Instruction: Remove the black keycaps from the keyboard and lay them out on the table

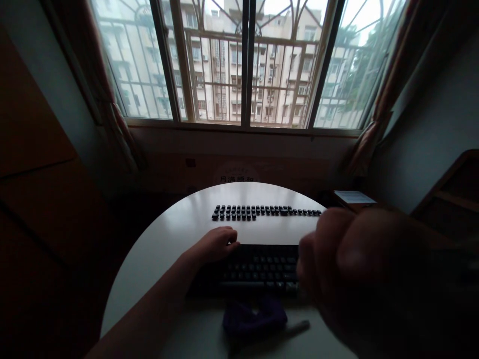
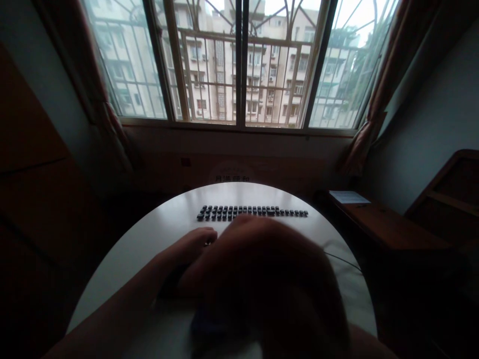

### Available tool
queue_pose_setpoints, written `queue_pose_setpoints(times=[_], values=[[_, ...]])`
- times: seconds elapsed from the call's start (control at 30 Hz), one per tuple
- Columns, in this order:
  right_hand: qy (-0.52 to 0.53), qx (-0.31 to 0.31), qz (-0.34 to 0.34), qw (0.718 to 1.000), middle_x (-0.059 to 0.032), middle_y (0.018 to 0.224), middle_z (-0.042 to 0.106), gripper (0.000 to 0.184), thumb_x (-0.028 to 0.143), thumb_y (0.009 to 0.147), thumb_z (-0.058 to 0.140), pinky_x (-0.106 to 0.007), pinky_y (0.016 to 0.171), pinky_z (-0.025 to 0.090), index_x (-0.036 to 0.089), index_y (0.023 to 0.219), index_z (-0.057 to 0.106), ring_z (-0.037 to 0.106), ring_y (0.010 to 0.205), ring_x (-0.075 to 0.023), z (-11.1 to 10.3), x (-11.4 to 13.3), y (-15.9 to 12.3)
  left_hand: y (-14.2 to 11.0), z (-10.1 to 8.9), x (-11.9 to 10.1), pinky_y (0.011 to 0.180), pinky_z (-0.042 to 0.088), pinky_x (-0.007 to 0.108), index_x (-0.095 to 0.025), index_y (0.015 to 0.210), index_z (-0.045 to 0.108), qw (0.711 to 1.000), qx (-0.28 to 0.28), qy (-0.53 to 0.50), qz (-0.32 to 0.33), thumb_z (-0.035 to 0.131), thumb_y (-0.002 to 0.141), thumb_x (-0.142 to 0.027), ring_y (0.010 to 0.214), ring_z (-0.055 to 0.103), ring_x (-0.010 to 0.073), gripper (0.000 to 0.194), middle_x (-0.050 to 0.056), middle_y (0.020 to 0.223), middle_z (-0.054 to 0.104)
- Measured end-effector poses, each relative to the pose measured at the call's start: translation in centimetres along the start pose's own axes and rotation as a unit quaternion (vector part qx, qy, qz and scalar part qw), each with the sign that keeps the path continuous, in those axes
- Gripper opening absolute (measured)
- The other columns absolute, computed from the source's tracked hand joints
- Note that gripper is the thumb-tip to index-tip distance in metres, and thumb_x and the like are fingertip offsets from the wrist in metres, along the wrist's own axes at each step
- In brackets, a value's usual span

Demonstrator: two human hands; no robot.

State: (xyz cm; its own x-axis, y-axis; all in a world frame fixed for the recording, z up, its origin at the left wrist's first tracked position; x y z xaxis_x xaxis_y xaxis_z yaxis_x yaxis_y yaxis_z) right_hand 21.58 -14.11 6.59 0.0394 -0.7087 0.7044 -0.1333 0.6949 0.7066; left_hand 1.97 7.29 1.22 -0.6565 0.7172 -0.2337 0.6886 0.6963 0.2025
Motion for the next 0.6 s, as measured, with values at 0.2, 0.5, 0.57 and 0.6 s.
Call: queue_pose_setpoints(times=[0.2, 0.5, 0.57, 0.6], values=[[0.082, -0.069, 0.084, 0.991, -0.0029, 0.072, 0.063, 0.049, 0.056, 0.098, 0.034, -0.033, 0.063, 0.056, 0.021, 0.086, 0.065, 0.065, 0.067, -0.0177, -0.3, -2.4, 13.3, 0.2, -1.0, -1.1, 0.066, 0.042, 0.027, -0.018, 0.078, 0.059, 0.999, -0.012, 0.034, 0.02, 0.055, 0.089, -0.029, 0.077, 0.058, 0.0179, 0.016, 0.003, 0.086, 0.063], [0.066, 0.082, 0.295, 0.95, 0.0032, 0.068, 0.062, 0.035, 0.048, 0.084, 0.069, -0.024, 0.05, 0.049, 0.021, 0.098, 0.052, 0.063, 0.056, -0.0136, -0.4, -16.1, 6.4, 0.6, -0.4, -3.8, 0.078, 0.048, 0.032, -0.02, 0.096, 0.066, 0.999, 0.015, 0.033, 0.029, 0.053, 0.09, -0.021, 0.091, 0.061, 0.0214, 0.014, 0.006, 0.1, 0.066], [0.063, 0.094, 0.305, 0.946, 0.0008, 0.075, 0.064, 0.036, 0.049, 0.086, 0.066, -0.023, 0.052, 0.048, 0.02, 0.101, 0.052, 0.063, 0.06, -0.0126, 0.0, -16.5, 6.0, 0.7, 0.3, -3.7, 0.084, 0.048, 0.034, -0.021, 0.103, 0.066, 0.999, 0.024, 0.025, 0.023, 0.053, 0.09, -0.023, 0.098, 0.06, 0.0232, 0.018, 0.007, 0.106, 0.066], [0.063, 0.089, 0.305, 0.946, 0.0007, 0.075, 0.063, 0.036, 0.051, 0.088, 0.063, -0.022, 0.051, 0.046, 0.019, 0.101, 0.052, 0.06, 0.058, -0.0114, 0.1, -16.6, 5.8, 0.7, 0.6, -3.7, 0.087, 0.047, 0.036, -0.021, 0.108, 0.066, 0.999, 0.029, 0.021, 0.022, 0.054, 0.091, -0.025, 0.102, 0.059, 0.0241, 0.021, 0.007, 0.11, 0.065]])
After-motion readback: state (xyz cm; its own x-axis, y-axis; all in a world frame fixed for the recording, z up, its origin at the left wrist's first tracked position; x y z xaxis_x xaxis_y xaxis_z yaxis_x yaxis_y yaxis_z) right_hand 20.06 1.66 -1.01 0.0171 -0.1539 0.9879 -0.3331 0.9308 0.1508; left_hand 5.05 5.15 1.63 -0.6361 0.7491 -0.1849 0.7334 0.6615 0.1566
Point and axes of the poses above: each hand's wrist, its own y-axis towards the middle knuckle, its own z-axis out of the palm, x = y × z, the point moved 7 cm from there along y, towards the middle knuckle
